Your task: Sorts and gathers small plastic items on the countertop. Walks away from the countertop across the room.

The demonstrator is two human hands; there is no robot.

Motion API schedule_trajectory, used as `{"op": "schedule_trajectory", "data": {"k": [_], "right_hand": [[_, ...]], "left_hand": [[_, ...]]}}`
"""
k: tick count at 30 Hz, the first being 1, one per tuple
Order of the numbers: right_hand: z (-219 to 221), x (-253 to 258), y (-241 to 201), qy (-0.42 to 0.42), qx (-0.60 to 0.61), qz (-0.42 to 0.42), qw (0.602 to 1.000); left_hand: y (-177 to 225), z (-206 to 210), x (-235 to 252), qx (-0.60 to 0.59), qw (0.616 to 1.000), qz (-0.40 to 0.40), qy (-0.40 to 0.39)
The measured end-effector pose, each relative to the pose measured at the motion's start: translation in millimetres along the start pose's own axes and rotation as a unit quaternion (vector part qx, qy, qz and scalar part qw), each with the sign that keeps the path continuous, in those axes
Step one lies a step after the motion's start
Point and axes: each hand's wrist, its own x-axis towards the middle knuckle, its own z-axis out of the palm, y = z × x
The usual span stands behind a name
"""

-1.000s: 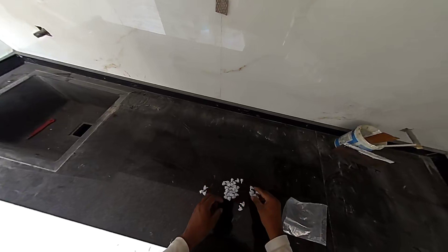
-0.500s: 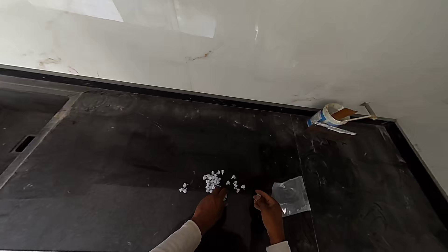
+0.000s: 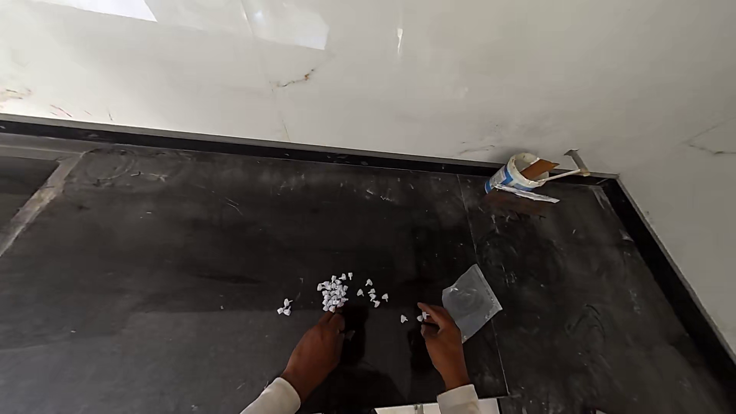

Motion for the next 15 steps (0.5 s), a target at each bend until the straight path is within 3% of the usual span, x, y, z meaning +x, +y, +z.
{"op": "schedule_trajectory", "data": {"k": [3, 7, 10, 12, 15], "right_hand": [[0, 2, -6, -0.011, 0.020, 0.030, 0.999], [10, 1, -19, -0.016, -0.022, 0.017, 0.999], [29, 6, -33, -0.016, -0.070, -0.030, 0.997], [42, 11, -43, -0.006, -0.073, -0.050, 0.996], [65, 18, -57, 0.037, -0.084, -0.046, 0.995]], "left_hand": [[-5, 2, -4, -0.055, 0.998, 0.009, 0.041], [-21, 9, -5, -0.254, 0.964, 0.010, 0.074], [-29, 18, -6, -0.510, 0.858, 0.039, 0.050], [-31, 20, -10, -0.607, 0.792, 0.047, 0.032], [-35, 22, -15, -0.642, 0.764, 0.048, 0.036]]}}
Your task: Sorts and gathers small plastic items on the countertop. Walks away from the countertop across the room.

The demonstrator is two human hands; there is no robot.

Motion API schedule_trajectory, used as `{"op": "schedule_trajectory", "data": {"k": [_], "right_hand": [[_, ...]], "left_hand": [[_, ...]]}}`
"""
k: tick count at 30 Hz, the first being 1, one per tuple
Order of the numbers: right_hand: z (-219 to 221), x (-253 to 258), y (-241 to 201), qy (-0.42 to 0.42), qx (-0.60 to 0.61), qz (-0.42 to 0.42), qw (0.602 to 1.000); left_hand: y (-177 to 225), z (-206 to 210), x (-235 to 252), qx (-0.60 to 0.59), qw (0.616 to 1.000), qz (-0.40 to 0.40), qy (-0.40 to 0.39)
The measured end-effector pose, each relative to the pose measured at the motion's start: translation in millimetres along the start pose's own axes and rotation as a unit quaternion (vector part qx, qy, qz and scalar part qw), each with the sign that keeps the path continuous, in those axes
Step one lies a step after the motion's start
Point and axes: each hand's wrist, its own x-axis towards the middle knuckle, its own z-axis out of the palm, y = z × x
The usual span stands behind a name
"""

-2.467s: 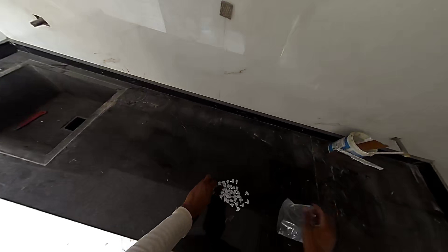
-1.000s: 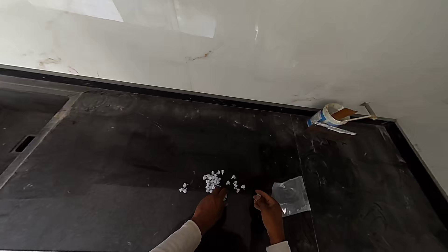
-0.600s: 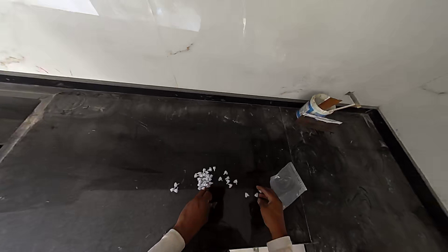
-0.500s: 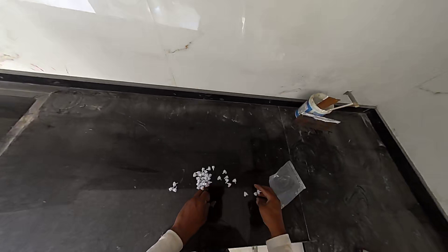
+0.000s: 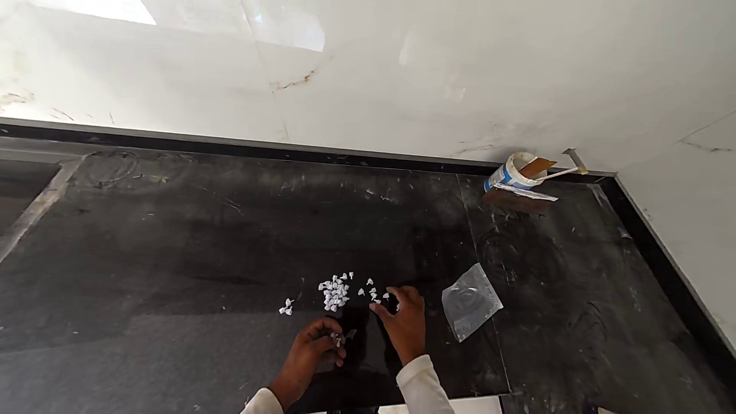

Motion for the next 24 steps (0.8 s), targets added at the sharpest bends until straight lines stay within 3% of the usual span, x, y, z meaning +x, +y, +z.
{"op": "schedule_trajectory", "data": {"k": [5, 10, 15, 20, 24], "right_hand": [[27, -6, 13, 0.098, -0.012, -0.079, 0.992], [3, -23, 73, 0.109, -0.005, -0.186, 0.976], [-26, -22, 117, 0.096, 0.003, -0.182, 0.979], [-55, -24, 105, 0.072, 0.090, -0.079, 0.990], [-69, -35, 102, 0.121, 0.147, -0.051, 0.980]], "left_hand": [[-6, -14, -11, -0.009, 1.000, -0.007, 0.010], [-2, -29, -26, -0.022, 0.998, -0.009, 0.051], [-5, -41, -35, -0.041, 0.996, 0.000, 0.085], [-14, -49, -38, -0.049, 0.995, 0.023, 0.082], [-13, -50, -44, -0.048, 0.993, 0.019, 0.102]]}}
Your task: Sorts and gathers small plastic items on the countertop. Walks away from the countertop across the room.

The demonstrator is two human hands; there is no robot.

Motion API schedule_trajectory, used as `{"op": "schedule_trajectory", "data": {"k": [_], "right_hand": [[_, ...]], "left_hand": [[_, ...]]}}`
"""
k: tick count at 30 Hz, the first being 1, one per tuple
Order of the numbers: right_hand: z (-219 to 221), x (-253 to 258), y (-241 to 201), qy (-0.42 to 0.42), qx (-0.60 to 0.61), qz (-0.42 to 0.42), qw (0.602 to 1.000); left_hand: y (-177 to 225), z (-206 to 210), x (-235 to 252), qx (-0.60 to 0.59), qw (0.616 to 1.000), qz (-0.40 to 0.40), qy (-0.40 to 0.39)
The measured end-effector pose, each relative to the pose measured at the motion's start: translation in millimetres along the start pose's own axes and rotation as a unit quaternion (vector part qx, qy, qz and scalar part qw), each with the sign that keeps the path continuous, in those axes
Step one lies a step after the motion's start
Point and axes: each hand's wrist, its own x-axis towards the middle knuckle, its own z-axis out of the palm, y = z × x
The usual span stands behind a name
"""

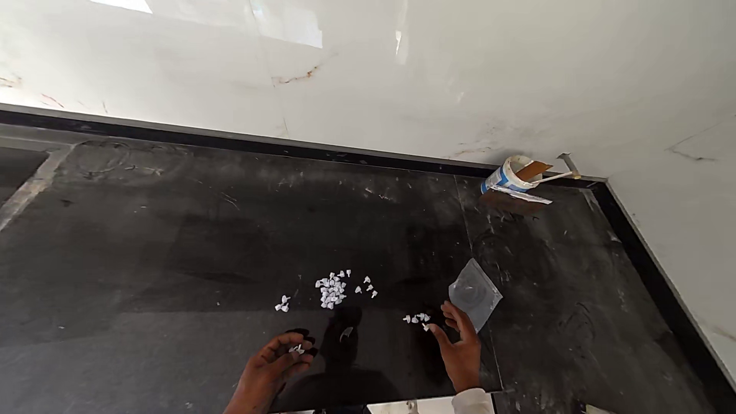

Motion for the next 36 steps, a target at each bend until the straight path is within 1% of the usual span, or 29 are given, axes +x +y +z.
{"op": "schedule_trajectory", "data": {"k": [3, 5, 7, 9, 13, 14, 16, 17, 19, 21, 23, 24, 25, 27, 28, 30, 32, 34, 36], "right_hand": [[-1, -10, -5, 0.065, -0.014, 0.027, 0.997], [5, -11, -16, 0.067, -0.037, 0.024, 0.997], [21, -10, -33, 0.025, -0.044, 0.006, 0.999], [39, -4, -53, -0.043, -0.065, -0.020, 0.997], [90, 18, -90, -0.161, -0.112, -0.054, 0.979], [103, 24, -97, -0.192, -0.129, -0.052, 0.972], [124, 30, -103, -0.266, -0.189, -0.052, 0.944], [130, 29, -104, -0.284, -0.218, -0.059, 0.932], [133, 18, -104, -0.280, -0.238, -0.082, 0.926], [130, -3, -95, -0.251, -0.217, -0.122, 0.935], [124, -23, -79, -0.196, -0.178, -0.167, 0.950], [120, -29, -74, -0.169, -0.155, -0.173, 0.958], [116, -32, -71, -0.151, -0.129, -0.159, 0.967], [106, -35, -69, -0.150, -0.078, -0.077, 0.983], [101, -35, -67, -0.154, -0.059, -0.034, 0.986], [94, -34, -63, -0.160, -0.045, 0.008, 0.986], [89, -35, -61, -0.168, -0.045, 0.024, 0.985], [88, -40, -60, -0.166, -0.047, 0.026, 0.985], [90, -45, -61, -0.150, -0.045, 0.017, 0.987]], "left_hand": [[-2, -3, 0, 0.001, 1.000, -0.006, 0.001], [-3, -4, -1, -0.004, 1.000, -0.008, 0.004], [-2, -2, -3, -0.009, 1.000, -0.011, 0.013], [-2, 1, -5, -0.009, 1.000, -0.019, 0.021], [2, 6, -7, 0.049, 0.998, -0.023, 0.021], [1, 6, -6, 0.066, 0.998, -0.021, 0.005], [-1, 6, -2, 0.121, 0.992, -0.011, -0.033], [-2, 9, 0, 0.156, 0.987, -0.005, -0.037], [2, 17, 4, 0.238, 0.971, 0.002, -0.027], [6, 25, 7, 0.319, 0.948, 0.006, -0.017], [7, 32, 7, 0.383, 0.923, 0.006, -0.022], [8, 35, 8, 0.411, 0.911, 0.007, -0.029], [9, 38, 8, 0.433, 0.900, 0.010, -0.037], [9, 40, 9, 0.453, 0.890, 0.023, -0.041], [8, 41, 11, 0.455, 0.889, 0.028, -0.041], [5, 42, 14, 0.447, 0.893, 0.035, -0.040], [3, 46, 18, 0.405, 0.913, 0.035, -0.042], [2, 51, 23, 0.329, 0.943, 0.014, -0.047], [1, 52, 26, 0.269, 0.963, 0.008, -0.027]]}}
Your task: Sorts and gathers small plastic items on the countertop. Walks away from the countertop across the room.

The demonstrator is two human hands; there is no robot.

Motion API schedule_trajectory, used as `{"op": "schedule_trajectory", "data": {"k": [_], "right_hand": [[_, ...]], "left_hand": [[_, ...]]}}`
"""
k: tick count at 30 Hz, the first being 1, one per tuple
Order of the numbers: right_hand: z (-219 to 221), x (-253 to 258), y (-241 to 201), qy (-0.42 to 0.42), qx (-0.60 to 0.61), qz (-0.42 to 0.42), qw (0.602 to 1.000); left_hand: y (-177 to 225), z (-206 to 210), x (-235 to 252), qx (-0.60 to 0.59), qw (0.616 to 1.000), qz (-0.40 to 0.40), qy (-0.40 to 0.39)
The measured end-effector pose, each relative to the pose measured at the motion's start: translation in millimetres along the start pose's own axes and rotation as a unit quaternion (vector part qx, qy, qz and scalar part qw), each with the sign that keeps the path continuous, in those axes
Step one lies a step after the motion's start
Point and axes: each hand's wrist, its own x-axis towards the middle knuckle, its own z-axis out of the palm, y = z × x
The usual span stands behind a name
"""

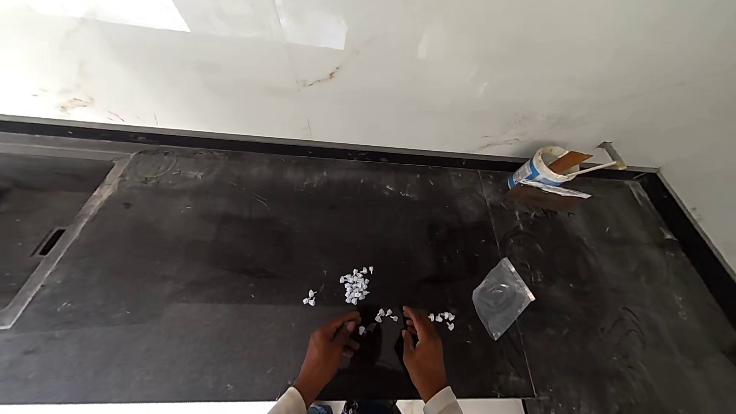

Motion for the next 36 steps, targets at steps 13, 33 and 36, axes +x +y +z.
{"op": "schedule_trajectory", "data": {"k": [13, 33, 36], "right_hand": [[45, 6, -29, -0.056, -0.006, -0.091, 0.994], [24, 18, -22, 0.019, 0.034, 0.006, 0.999], [26, 17, -26, 0.027, 0.038, 0.028, 0.999]], "left_hand": [[-33, -45, -45, -0.156, 0.982, 0.002, 0.105], [-43, -54, -56, -0.182, 0.976, -0.021, 0.117], [-43, -55, -56, -0.181, 0.976, -0.024, 0.121]]}}
